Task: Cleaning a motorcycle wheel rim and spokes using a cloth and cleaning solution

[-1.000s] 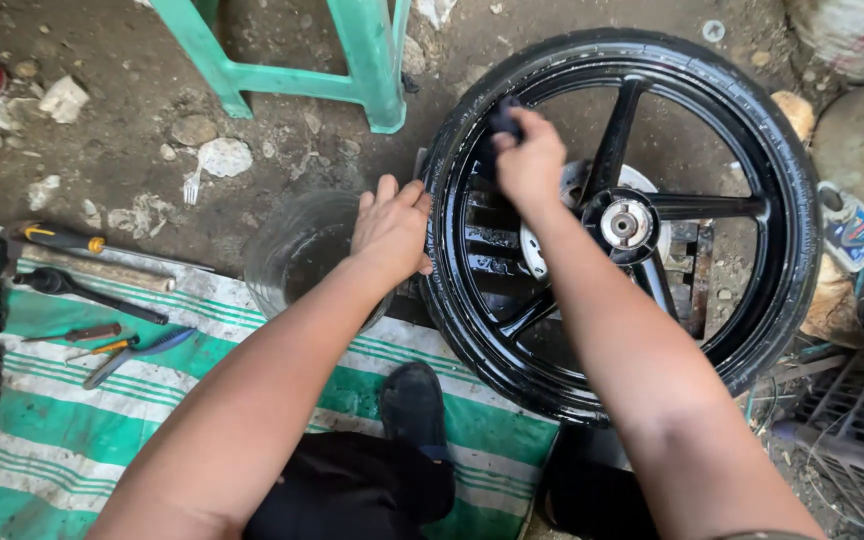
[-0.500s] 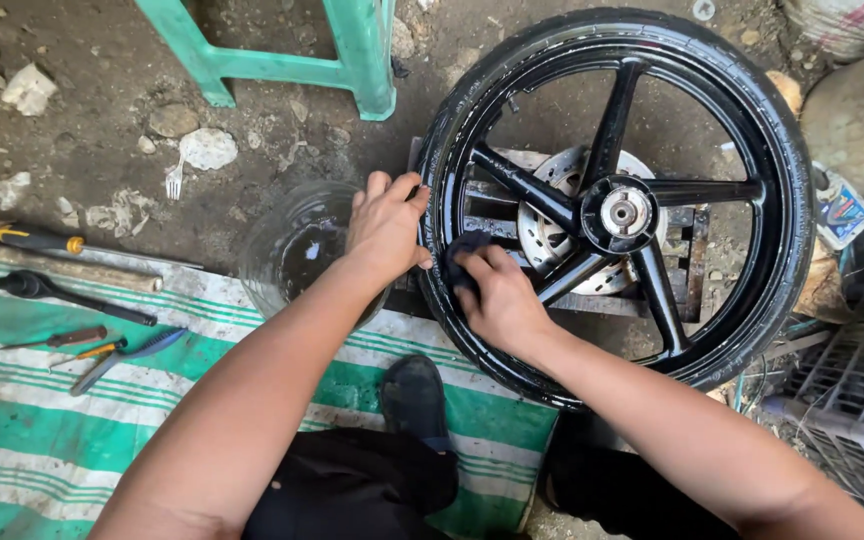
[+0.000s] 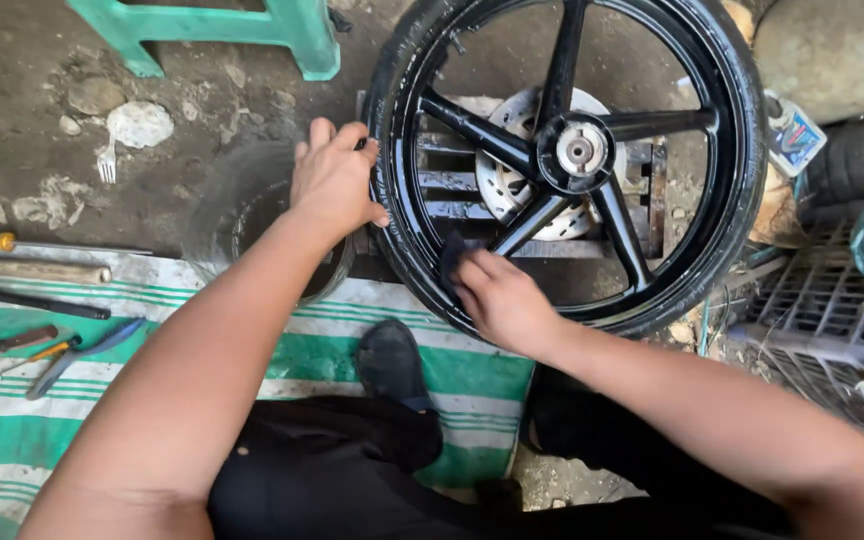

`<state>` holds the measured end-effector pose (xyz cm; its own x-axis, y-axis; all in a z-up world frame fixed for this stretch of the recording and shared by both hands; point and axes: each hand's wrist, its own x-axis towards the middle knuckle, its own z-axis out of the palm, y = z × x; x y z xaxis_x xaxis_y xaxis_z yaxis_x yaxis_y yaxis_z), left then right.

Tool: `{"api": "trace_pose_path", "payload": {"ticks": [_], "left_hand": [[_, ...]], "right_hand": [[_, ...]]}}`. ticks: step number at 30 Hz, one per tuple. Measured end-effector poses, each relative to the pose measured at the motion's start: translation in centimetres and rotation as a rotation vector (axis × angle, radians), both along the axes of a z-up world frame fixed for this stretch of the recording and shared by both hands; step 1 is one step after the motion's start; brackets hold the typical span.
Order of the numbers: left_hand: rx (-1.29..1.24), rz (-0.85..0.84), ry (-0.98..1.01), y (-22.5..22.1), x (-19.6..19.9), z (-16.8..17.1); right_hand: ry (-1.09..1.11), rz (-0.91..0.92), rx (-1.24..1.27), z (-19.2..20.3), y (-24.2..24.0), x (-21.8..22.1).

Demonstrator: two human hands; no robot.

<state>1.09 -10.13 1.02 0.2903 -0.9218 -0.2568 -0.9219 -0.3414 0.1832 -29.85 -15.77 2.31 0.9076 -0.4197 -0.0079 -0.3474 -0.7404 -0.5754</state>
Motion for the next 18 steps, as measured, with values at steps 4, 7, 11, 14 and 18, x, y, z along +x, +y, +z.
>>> {"api": "trace_pose_path", "payload": {"ticks": [4, 7, 11, 14, 18], "left_hand": [[0.042, 0.015, 0.015, 0.2, -0.2, 0.6], [0.064, 0.038, 0.041, -0.1, -0.2, 1.1], [0.122, 0.021, -0.020, -1.0, 0.1, 0.2], [0.138, 0.013, -0.053, -1.3, 0.2, 0.6], [0.229, 0.005, -0.056, -1.8, 0.3, 1.0]], "right_hand": [[0.140, 0.203, -0.056, 0.1, -2.9, -9.1], [0.130, 0.169, -0.041, 0.1, -2.1, -9.3], [0.157, -0.113, -0.091, -1.9, 2.3, -0.9], [0.097, -0.094, -0.064, -1.2, 2.8, -1.0], [0.189, 0.144, -0.046, -0.4, -4.9, -11.5]]}}
